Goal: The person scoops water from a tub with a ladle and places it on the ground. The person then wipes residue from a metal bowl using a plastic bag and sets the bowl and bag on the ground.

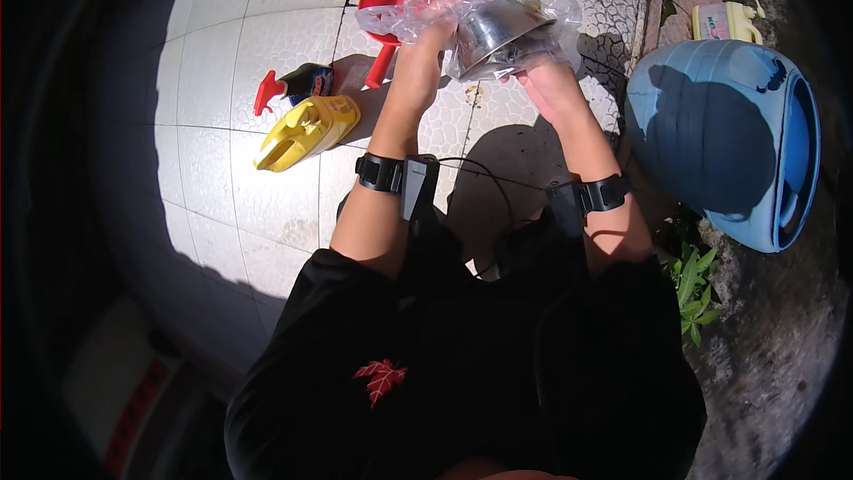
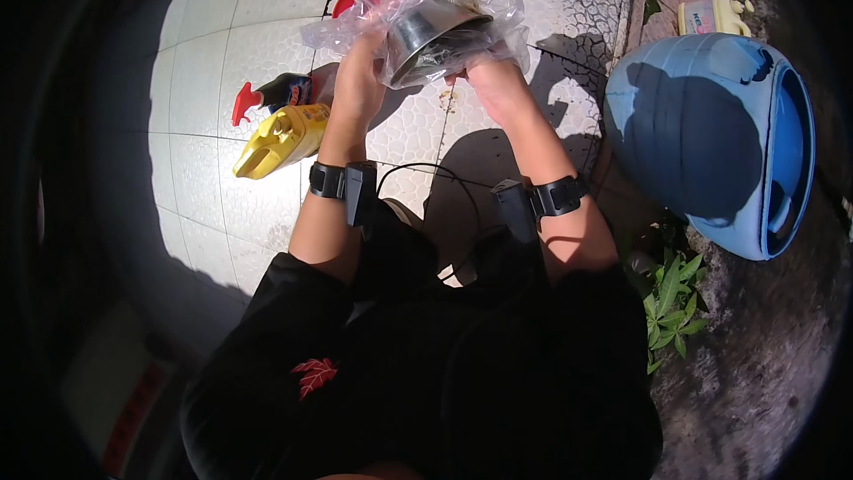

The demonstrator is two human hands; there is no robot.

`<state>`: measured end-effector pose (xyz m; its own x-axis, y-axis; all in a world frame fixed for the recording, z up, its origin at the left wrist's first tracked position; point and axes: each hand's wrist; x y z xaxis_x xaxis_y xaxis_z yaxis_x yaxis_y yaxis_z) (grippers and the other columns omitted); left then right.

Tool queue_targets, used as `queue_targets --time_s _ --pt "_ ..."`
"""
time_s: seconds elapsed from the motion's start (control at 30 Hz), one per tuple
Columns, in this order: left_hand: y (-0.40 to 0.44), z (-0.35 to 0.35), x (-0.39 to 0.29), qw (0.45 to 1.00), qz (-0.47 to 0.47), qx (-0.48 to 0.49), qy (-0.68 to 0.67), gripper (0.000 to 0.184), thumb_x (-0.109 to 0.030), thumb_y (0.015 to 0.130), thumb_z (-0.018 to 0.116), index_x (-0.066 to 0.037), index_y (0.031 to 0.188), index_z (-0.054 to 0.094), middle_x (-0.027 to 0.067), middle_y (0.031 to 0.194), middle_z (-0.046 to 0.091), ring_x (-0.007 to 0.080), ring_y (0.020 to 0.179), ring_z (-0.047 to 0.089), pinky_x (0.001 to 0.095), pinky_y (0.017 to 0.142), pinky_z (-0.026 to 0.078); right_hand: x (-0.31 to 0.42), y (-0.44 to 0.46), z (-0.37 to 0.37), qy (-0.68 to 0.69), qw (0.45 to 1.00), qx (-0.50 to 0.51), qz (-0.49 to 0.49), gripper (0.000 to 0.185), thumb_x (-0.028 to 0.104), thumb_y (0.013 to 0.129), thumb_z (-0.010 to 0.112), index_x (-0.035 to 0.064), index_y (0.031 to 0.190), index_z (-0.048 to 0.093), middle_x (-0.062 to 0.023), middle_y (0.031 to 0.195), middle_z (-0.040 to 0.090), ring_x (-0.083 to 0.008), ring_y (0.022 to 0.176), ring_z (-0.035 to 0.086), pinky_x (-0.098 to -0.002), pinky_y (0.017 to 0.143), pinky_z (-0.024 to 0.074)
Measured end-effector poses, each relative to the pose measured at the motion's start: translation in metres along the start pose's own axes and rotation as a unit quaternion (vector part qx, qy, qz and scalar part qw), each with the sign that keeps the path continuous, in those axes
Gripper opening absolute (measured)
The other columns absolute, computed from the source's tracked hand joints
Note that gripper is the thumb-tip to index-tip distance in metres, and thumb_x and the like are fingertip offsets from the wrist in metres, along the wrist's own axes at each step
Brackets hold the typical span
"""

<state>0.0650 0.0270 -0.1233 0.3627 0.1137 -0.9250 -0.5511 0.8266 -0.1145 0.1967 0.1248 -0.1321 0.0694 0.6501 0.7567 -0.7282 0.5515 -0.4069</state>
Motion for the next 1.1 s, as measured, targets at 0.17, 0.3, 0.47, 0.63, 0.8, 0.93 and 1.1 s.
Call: queue_targets --time_s 0.17,0.3,0.47,0.63,0.8,0.93,1.1 --pt "-0.001 0.010 -0.004 0.991 -0.015 0.060 -0.121 0.040 -0.024 0.092 0.047 0.000 0.124 0.047 0.0066 0.116 0.053 0.0152 0.110 0.046 0.0309 0.096 0.033 -0.007 0.018 -0.028 -0.244 0.907 -0.122 -0.320 0.050 0.003 0.079 0.066 -0.0009 0.123 0.042 -0.0115 0.109 0.059 -0.0196 0.101 0.057 -0.0335 0.084 0.0478" --pt "-0.002 0.017 -0.009 0.978 -0.027 0.090 -0.184 0.049 -0.028 0.091 0.050 -0.001 0.131 0.040 0.0108 0.128 0.050 0.0215 0.120 0.045 0.0380 0.104 0.030 -0.006 0.024 -0.037 -0.258 0.878 -0.073 -0.397 0.069 0.006 0.070 0.076 -0.0010 0.127 0.037 -0.0136 0.115 0.056 -0.0218 0.110 0.053 -0.0319 0.093 0.0437" --pt "-0.008 0.014 -0.013 0.982 -0.064 0.122 -0.127 0.054 -0.034 0.090 0.052 0.000 0.131 0.040 0.0097 0.131 0.046 0.0202 0.122 0.041 0.0375 0.103 0.029 0.010 0.009 -0.027 -0.358 0.801 -0.056 -0.477 0.064 0.008 0.071 0.076 0.0006 0.123 0.041 -0.0118 0.107 0.060 -0.0185 0.095 0.058 -0.0291 0.081 0.0476" --pt "-0.009 0.005 -0.019 0.953 -0.120 0.153 -0.231 0.059 -0.040 0.090 0.050 -0.002 0.134 0.036 0.0132 0.134 0.043 0.0258 0.123 0.042 0.0439 0.104 0.031 0.020 0.004 -0.023 -0.132 0.986 0.048 -0.086 0.017 0.015 0.089 0.057 0.0048 0.102 0.055 -0.0019 0.076 0.059 -0.0077 0.061 0.049 -0.0242 0.052 0.0377" --pt "-0.008 0.016 -0.020 0.946 -0.162 0.148 -0.240 0.081 -0.065 0.085 0.041 -0.003 0.137 0.032 0.0187 0.135 0.040 0.0349 0.124 0.041 0.0515 0.102 0.034 0.028 -0.004 -0.009 -0.114 0.992 0.049 0.001 0.014 0.018 0.093 0.049 0.0082 0.098 0.057 -0.0001 0.076 0.056 -0.0066 0.065 0.048 -0.0226 0.055 0.0364" --pt "-0.005 0.017 -0.018 0.908 -0.176 0.145 -0.351 0.079 -0.067 0.085 0.036 -0.008 0.138 0.031 0.0150 0.137 0.040 0.0312 0.124 0.042 0.0496 0.099 0.038 0.024 0.003 -0.023 -0.130 0.990 0.047 -0.014 0.017 0.021 0.093 0.049 0.0090 0.101 0.057 0.0003 0.082 0.056 -0.0062 0.070 0.048 -0.0218 0.059 0.0366" --pt "-0.004 0.024 -0.017 0.881 -0.162 0.130 -0.425 0.082 -0.071 0.084 0.033 -0.008 0.137 0.033 0.0144 0.136 0.041 0.0301 0.124 0.042 0.0464 0.099 0.038 0.037 -0.004 -0.010 -0.166 0.985 -0.032 -0.025 0.026 0.014 0.092 0.046 0.0069 0.116 0.050 -0.0036 0.097 0.058 -0.0089 0.076 0.050 -0.0248 0.063 0.0405"
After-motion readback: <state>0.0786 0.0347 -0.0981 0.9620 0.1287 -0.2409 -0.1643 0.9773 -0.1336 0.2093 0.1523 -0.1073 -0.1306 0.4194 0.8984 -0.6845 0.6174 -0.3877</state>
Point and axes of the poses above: each hand's wrist, its own y-axis towards the middle knuckle, its own z-axis out of the palm, x = y × z
